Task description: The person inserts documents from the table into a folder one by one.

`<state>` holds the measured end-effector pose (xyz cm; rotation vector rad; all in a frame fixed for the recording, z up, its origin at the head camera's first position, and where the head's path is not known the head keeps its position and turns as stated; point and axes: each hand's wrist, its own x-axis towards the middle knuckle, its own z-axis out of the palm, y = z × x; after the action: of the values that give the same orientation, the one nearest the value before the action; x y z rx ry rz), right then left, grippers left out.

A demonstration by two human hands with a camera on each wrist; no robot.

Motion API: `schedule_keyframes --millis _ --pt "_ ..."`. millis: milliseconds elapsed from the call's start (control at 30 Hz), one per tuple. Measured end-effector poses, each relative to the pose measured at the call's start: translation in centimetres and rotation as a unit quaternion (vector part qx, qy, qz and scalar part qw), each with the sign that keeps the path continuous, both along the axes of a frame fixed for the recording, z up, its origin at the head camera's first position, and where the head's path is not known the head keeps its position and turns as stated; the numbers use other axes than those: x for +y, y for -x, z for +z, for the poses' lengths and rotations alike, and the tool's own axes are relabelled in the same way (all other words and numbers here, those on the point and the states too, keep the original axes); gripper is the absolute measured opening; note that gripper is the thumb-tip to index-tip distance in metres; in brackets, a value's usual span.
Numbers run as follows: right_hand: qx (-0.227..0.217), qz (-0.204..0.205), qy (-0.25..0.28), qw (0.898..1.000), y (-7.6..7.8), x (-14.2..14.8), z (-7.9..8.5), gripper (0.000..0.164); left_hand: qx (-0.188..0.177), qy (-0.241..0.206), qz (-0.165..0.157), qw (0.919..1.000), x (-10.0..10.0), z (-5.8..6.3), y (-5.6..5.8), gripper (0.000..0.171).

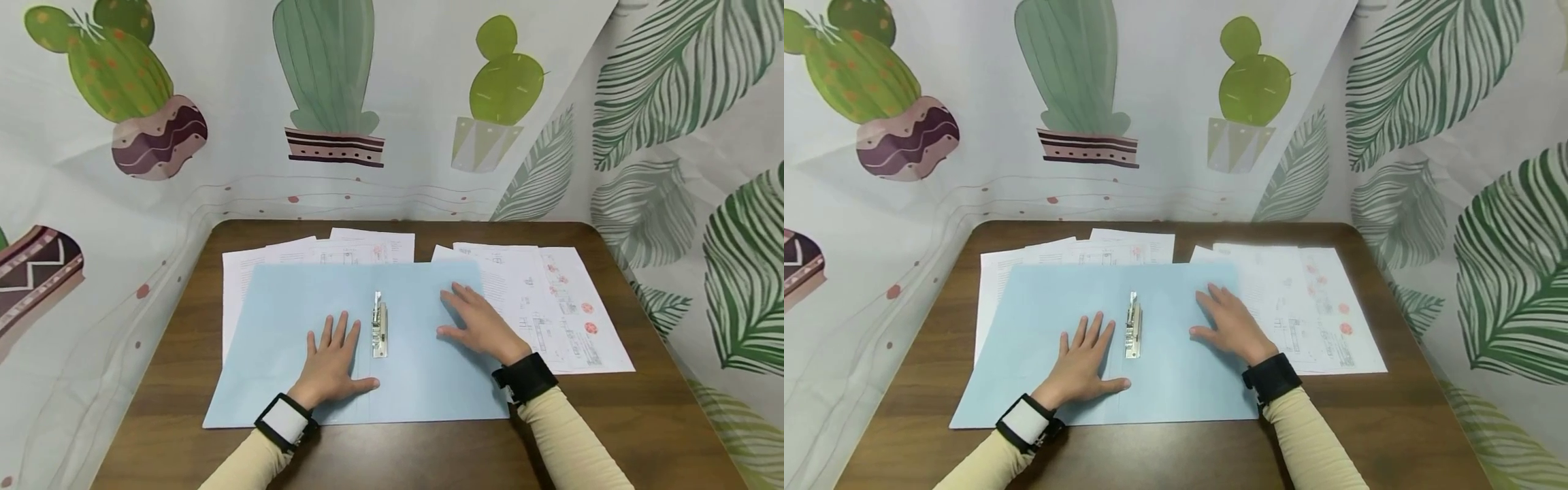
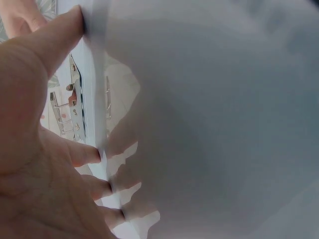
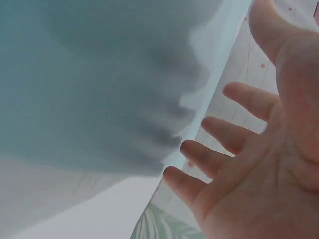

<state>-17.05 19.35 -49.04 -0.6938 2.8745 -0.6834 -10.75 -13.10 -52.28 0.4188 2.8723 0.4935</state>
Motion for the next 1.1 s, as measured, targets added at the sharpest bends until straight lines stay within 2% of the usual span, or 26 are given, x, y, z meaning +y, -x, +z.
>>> schedule_keyframes --millis 100,300,567,767,1100 --pt "0.006 -0.023 0.018 1.0 0.5 1.2 0.6 0.076 0.002 -0.003 -0.003 1.0 0.1 0.0 0.1 0.118" --pt "0.027 -0.097 0.051 0.994 2.3 4.4 1.8 0.077 0.007 -0.01 -0.006 0.9999 -0.1 0.2 0.2 0.118" --pt "0.082 -0.182 0.044 0.979 4.4 10.6 2.7 0.076 0.004 -0.016 -0.008 0.9998 -0.2 0.1 0.2 0.118" --pt "0.049 -0.227 0.024 0.972 5.5 14.3 3.2 0.08 0.005 -0.022 -0.004 0.9997 -0.5 0.1 0.1 0.118" --pt "-0.035 -0.285 -0.041 0.957 6.4 18.8 1.3 0.089 0.002 -0.027 -0.003 0.9996 -0.5 0.4 -0.2 0.118"
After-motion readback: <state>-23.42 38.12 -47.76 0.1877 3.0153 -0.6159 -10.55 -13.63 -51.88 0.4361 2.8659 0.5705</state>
